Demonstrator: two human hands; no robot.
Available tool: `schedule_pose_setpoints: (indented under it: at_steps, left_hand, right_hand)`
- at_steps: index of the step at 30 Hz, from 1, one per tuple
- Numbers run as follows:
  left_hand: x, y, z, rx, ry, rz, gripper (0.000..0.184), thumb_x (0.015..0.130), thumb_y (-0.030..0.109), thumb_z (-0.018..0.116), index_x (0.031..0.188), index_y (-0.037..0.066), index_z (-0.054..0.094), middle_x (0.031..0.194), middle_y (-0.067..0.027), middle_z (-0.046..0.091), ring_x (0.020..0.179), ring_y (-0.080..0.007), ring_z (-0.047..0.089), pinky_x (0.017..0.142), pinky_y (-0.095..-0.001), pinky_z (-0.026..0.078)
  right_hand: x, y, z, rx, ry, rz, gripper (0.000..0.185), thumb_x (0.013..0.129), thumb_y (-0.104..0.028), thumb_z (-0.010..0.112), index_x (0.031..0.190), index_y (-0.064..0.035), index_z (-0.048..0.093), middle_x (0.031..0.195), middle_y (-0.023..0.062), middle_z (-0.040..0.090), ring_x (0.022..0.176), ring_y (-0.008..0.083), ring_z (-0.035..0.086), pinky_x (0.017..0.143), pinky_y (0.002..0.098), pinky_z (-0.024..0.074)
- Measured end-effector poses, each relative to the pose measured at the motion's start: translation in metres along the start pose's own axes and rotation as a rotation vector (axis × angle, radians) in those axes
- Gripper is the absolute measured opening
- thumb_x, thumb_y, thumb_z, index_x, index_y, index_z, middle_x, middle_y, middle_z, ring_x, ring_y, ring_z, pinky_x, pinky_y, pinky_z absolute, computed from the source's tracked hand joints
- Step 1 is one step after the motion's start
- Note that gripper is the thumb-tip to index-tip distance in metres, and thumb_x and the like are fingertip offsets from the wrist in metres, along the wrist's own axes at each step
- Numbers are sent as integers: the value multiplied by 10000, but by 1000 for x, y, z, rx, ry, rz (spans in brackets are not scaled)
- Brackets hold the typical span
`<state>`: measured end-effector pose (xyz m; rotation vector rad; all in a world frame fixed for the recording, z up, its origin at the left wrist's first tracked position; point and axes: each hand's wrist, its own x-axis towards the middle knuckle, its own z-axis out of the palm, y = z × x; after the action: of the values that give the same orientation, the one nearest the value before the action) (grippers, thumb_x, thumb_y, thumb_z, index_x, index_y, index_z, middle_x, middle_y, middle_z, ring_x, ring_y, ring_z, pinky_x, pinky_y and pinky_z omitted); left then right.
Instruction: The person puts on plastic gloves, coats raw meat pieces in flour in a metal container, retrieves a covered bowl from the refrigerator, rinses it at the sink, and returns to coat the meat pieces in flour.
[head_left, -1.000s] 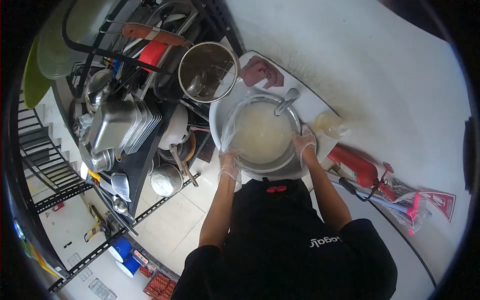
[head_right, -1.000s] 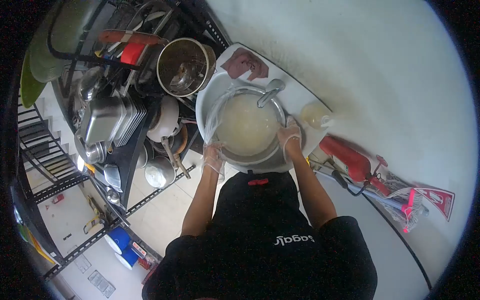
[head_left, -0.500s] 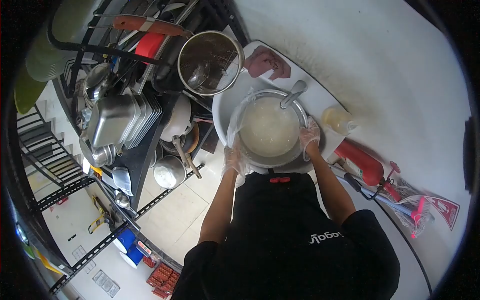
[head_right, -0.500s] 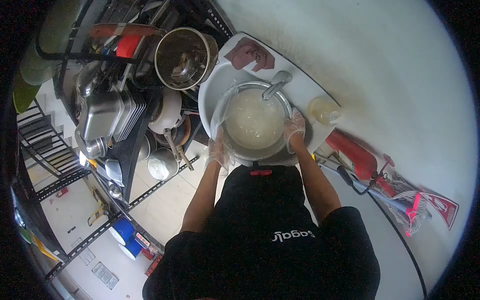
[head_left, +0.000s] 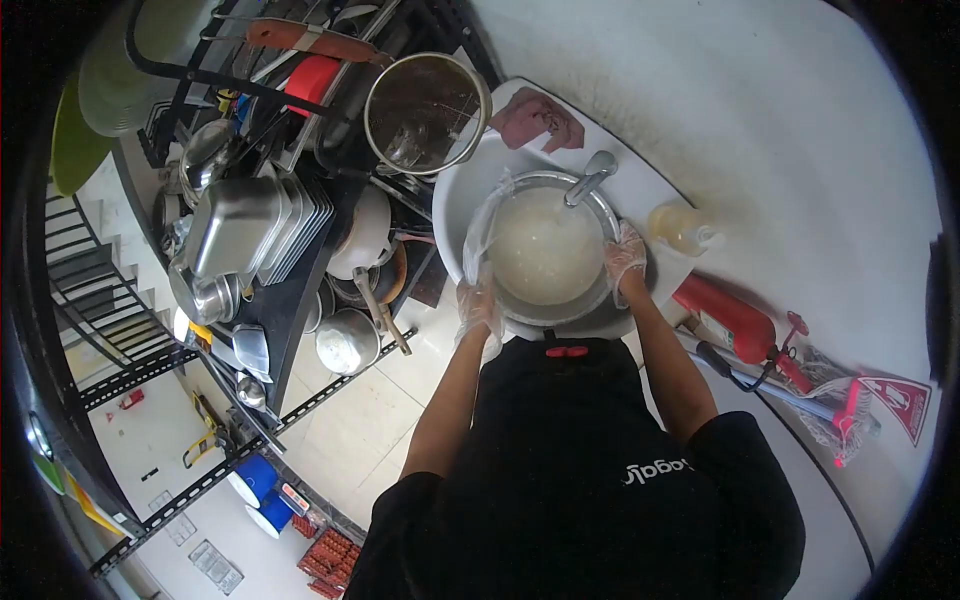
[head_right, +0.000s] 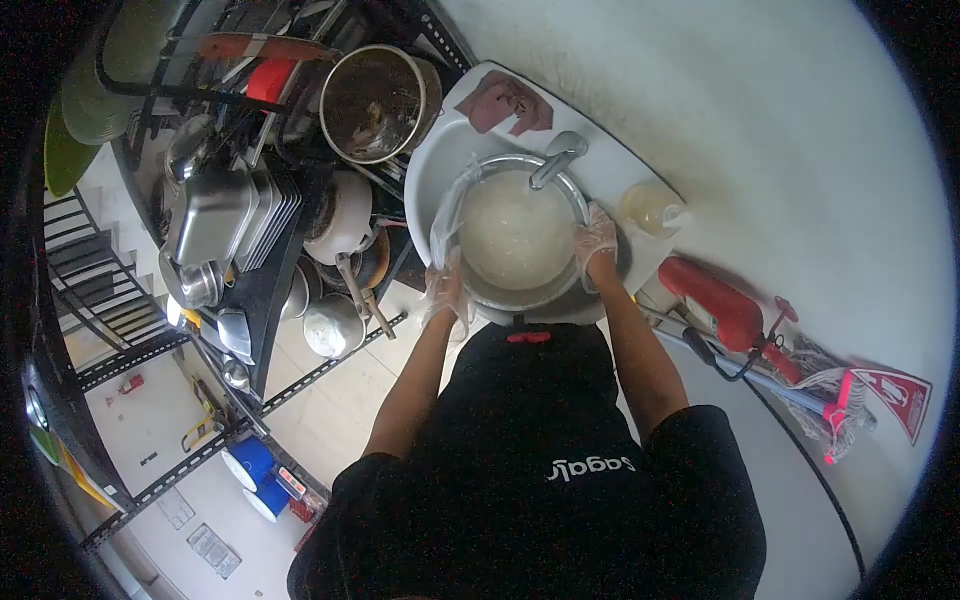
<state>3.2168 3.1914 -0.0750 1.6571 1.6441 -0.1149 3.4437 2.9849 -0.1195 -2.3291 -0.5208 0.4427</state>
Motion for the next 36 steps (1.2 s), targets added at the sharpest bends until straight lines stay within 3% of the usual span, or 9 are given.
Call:
schedule_pose_setpoints:
  at_steps: [1, 3, 7, 12, 16, 22, 25, 28, 36]
  left_hand:
    - [-5, 5, 2, 68, 70, 21, 811, 823, 656, 542, 1194, -65, 573, 1144, -277, 599, 1118, -375, 576, 919, -456, 459]
    - [-13, 25, -9, 25, -41, -18, 740, 816, 587, 585, 1160, -68, 595, 1143, -285, 598, 1121, -374, 573, 920, -454, 459]
    - [1, 10, -2, 25, -35, -14, 718, 781, 508, 656, 1201, -68, 572, 1170, -279, 595, 1130, -379, 566, 935, -440, 455]
    - [20, -18, 15, 135, 99, 248, 743, 776, 422, 684, 1295, -70, 485, 1201, -274, 585, 1140, -390, 558, 965, -428, 445]
    - [-12, 9, -11, -244, -73, 82, 749, 763, 399, 715, 1301, -64, 478, 1190, -261, 590, 1105, -372, 580, 940, -418, 465]
    - [25, -41, 13, -221, -76, 177, 677, 768, 423, 749, 1241, -10, 532, 1037, -114, 641, 912, -217, 608, 794, -351, 494]
    - [34, -52, 17, -513, -263, 202, 546, 765, 339, 772, 1158, 9, 587, 943, -65, 655, 828, -181, 614, 734, -332, 504]
    - [10, -25, 0, -546, -280, 85, 664, 730, 419, 785, 1197, 5, 558, 1052, -119, 648, 866, -233, 622, 754, -357, 507]
    - [35, -57, 19, -552, -267, 135, 706, 752, 423, 765, 1248, -15, 520, 1057, -145, 640, 920, -245, 618, 766, -364, 509]
  right_hand:
    - [0, 5, 1, -40, -6, 3, 594, 847, -313, 565, 1306, 55, 485, 1260, 283, 544, 1164, 411, 526, 1022, 435, 399]
    - [1, -1, -4, -121, -21, 6, 586, 822, -250, 584, 1311, 54, 477, 1243, 277, 559, 1159, 404, 539, 1010, 400, 423]
    - [1, -4, -3, -126, -23, 10, 592, 830, -283, 571, 1305, 59, 483, 1249, 283, 554, 1165, 402, 536, 1018, 404, 416]
    - [4, -3, -6, -60, -77, 15, 616, 848, -339, 539, 1313, 60, 479, 1273, 284, 540, 1177, 397, 529, 1034, 408, 402]
    - [-1, -7, -13, -125, -95, 10, 617, 843, -325, 545, 1313, 69, 474, 1288, 282, 532, 1188, 393, 522, 1041, 397, 395]
    - [-9, -10, -16, -210, -123, -84, 575, 905, -342, 519, 1302, 72, 483, 1291, 270, 529, 1196, 385, 513, 1048, 416, 372]
    - [-11, -1, -7, -118, -95, -12, 576, 909, -336, 517, 1310, 76, 473, 1309, 266, 516, 1222, 373, 497, 1063, 393, 361]
    - [-9, -5, -10, -123, -155, 50, 587, 914, -343, 511, 1318, 80, 461, 1325, 267, 502, 1224, 378, 489, 1062, 390, 361]
    - [-9, -4, -10, -195, -196, 51, 615, 927, -393, 471, 1343, 60, 448, 1369, 256, 468, 1267, 377, 446, 1090, 412, 319]
